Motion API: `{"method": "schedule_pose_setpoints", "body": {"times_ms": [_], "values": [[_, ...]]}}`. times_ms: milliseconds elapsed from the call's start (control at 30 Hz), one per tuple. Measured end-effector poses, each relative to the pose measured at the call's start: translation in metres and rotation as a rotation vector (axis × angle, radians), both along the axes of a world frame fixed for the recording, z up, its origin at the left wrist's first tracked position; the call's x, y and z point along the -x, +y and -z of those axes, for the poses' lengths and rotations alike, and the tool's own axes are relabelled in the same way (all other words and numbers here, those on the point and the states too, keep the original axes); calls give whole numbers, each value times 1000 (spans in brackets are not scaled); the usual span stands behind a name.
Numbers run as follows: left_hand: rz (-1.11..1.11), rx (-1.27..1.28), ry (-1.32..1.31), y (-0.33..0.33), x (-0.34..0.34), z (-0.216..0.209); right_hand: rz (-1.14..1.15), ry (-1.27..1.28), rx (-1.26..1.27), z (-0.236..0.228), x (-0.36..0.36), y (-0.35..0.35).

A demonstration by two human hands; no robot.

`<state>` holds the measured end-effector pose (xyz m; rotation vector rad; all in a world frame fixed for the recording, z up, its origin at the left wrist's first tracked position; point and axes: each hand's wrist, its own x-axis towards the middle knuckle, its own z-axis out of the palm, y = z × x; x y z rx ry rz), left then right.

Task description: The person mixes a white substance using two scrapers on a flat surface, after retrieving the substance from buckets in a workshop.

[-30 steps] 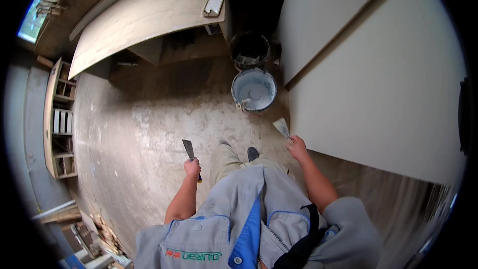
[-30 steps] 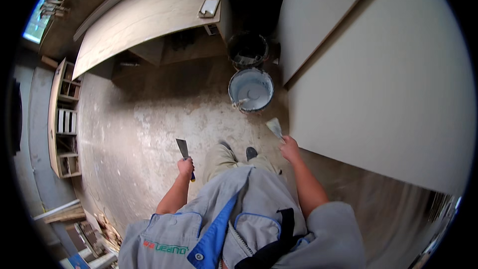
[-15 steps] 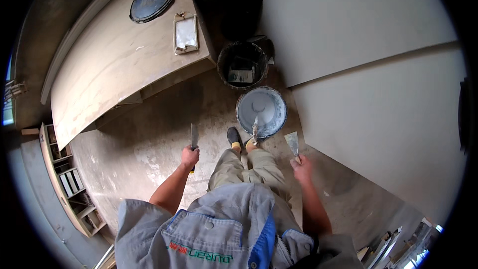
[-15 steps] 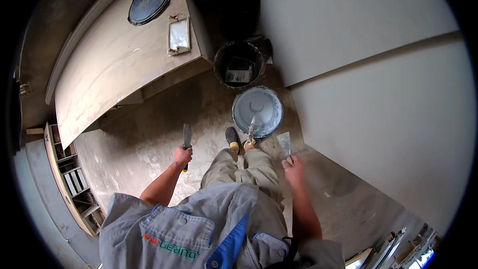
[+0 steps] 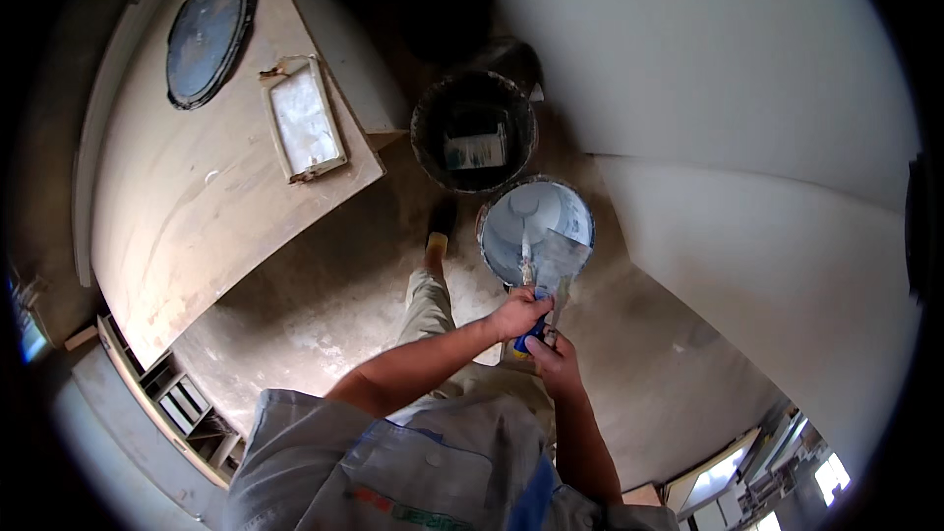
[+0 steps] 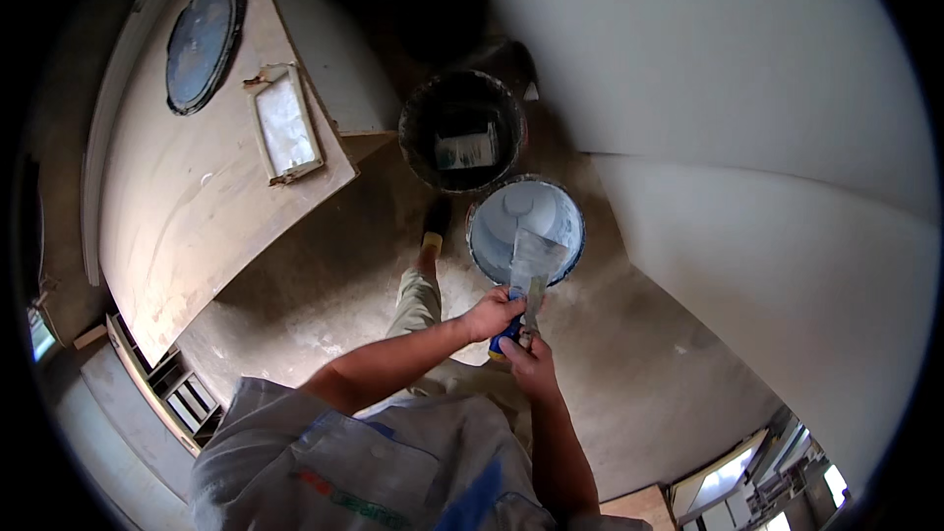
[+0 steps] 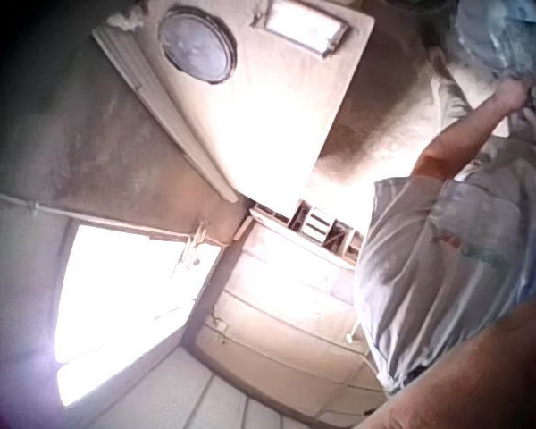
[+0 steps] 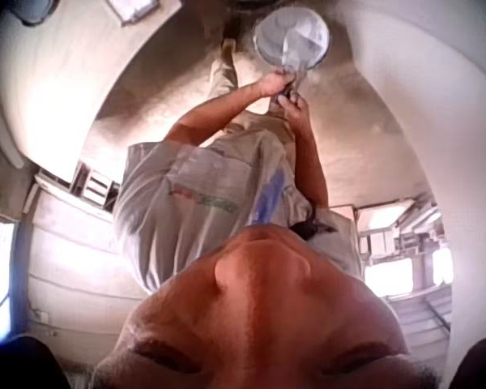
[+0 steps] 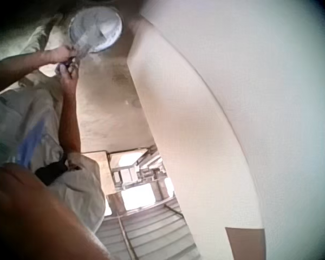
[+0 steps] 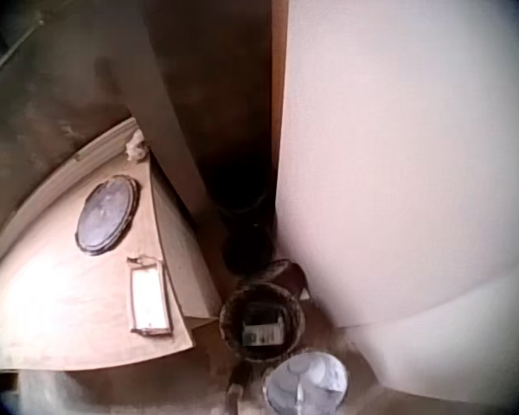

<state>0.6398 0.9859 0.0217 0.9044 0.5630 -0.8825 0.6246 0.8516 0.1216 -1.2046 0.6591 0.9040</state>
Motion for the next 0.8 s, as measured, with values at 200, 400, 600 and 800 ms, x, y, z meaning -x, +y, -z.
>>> {"method": "schedule_pose_setpoints", "body": {"times_ms": [200, 400, 600, 800], "values": [[58, -47, 67, 72, -33, 69, 190, 133, -13, 23, 2, 22], [-395, -541, 81, 148, -100, 135, -10, 77, 209, 51, -19, 2], [-520, -604, 140, 143, -73, 164, 17, 91, 3, 114, -105, 43], [-676, -558, 126, 127, -57, 179, -12, 312, -1, 230, -166, 127]]}}
